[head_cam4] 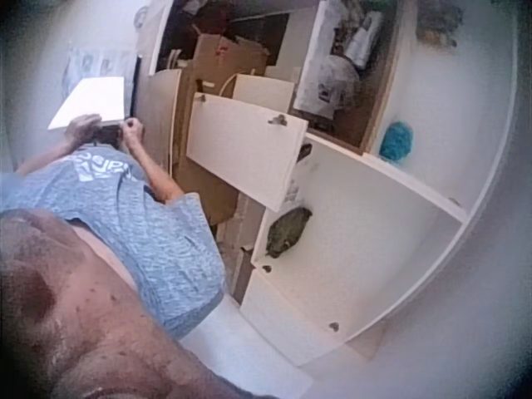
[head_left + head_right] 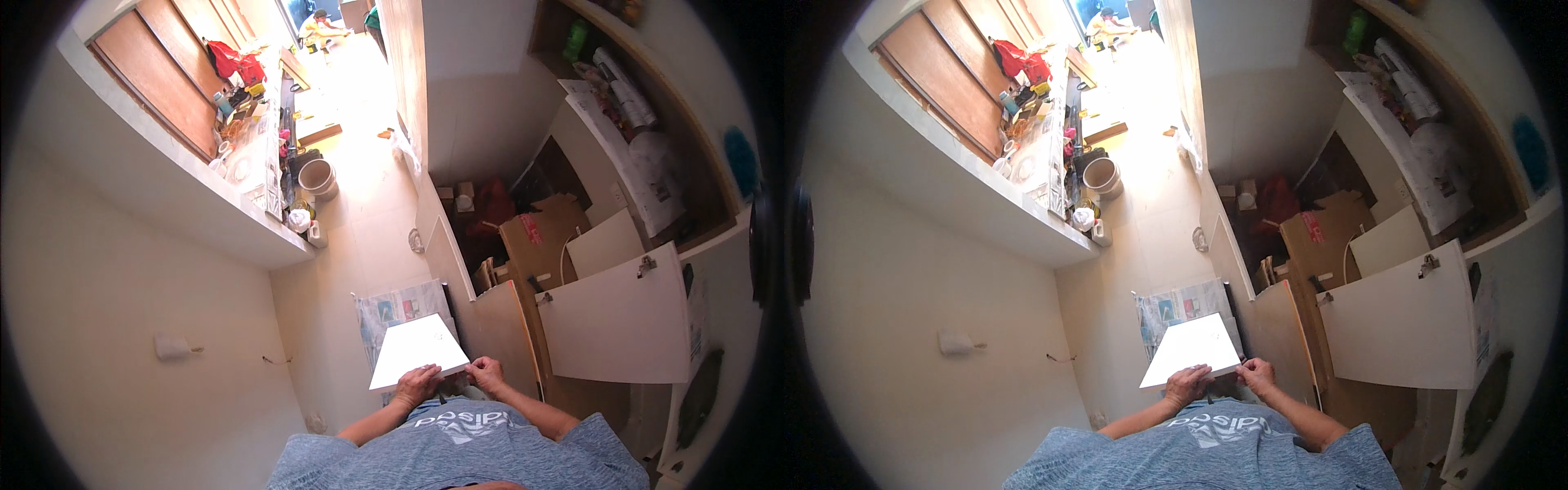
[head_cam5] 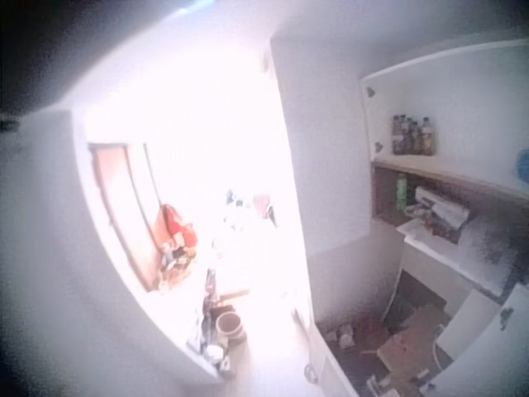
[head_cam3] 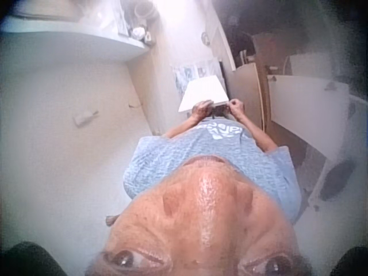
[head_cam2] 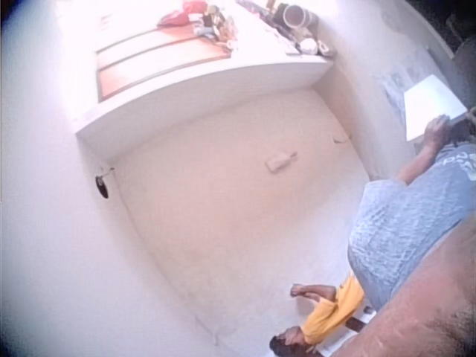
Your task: The person handles white cabinet doors and panels, repeatedly lifting them to fit into an overhead cabinet frame. They align the doors with hinges and adjust their position multiple times. Another person is visible in the background working on the floor.
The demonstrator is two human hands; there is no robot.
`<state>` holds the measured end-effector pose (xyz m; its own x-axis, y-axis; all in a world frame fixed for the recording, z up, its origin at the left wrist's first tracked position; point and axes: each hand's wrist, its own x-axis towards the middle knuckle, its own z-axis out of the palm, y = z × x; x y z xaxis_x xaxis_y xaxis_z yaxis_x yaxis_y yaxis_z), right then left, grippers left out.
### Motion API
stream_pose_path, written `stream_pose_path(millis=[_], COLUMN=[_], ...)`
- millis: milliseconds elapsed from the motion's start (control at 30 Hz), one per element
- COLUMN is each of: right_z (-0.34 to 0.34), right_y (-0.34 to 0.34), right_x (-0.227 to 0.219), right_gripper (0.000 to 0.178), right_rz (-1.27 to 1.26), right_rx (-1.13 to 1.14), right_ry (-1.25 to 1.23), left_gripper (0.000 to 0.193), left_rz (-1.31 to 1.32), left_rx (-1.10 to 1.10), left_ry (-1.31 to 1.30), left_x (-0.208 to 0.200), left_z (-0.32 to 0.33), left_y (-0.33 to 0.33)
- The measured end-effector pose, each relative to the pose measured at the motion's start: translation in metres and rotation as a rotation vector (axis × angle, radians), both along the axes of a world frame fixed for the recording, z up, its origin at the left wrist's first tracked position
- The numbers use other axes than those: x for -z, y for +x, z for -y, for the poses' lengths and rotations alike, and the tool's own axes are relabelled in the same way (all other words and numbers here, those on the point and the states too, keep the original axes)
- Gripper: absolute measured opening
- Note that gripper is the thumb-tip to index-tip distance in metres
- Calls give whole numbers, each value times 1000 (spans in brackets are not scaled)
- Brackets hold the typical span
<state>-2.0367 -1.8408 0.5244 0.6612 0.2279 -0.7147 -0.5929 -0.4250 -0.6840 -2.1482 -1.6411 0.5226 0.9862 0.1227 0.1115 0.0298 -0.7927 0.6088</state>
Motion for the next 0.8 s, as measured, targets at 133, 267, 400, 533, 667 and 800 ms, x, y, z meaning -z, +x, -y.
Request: stream_pose_path(millis=[133, 267, 400, 533, 667, 800], right_z=[-9, -17, -22, -22, -18, -20], right_y=[-7, -4, -2, 0, -1, -2], right_x=[-12, -35, -8, -17, -17, -16], right_gripper=[19, 29, 31, 32, 31, 36], right_rz=[144, 353, 409, 384, 344, 318], right_rx=[30, -126, -208, -222, -386, -432], right_ry=[-136, -335, -418, -466, -494, -516], left_gripper=[28, 29, 34, 35, 38, 38], left_rz=[-39, -30, -15, -53, -176, -140], left_rx=[8, 20, -20, 35, 224, 297], left_ry=[-18, -42, -31, -82, -102, -131], left_x=[-4, 6, 20, 24, 24, 30], left_z=[-4, -6, -7, -10, -18, -24], left_y=[2, 2, -1, 5, 11, 11])
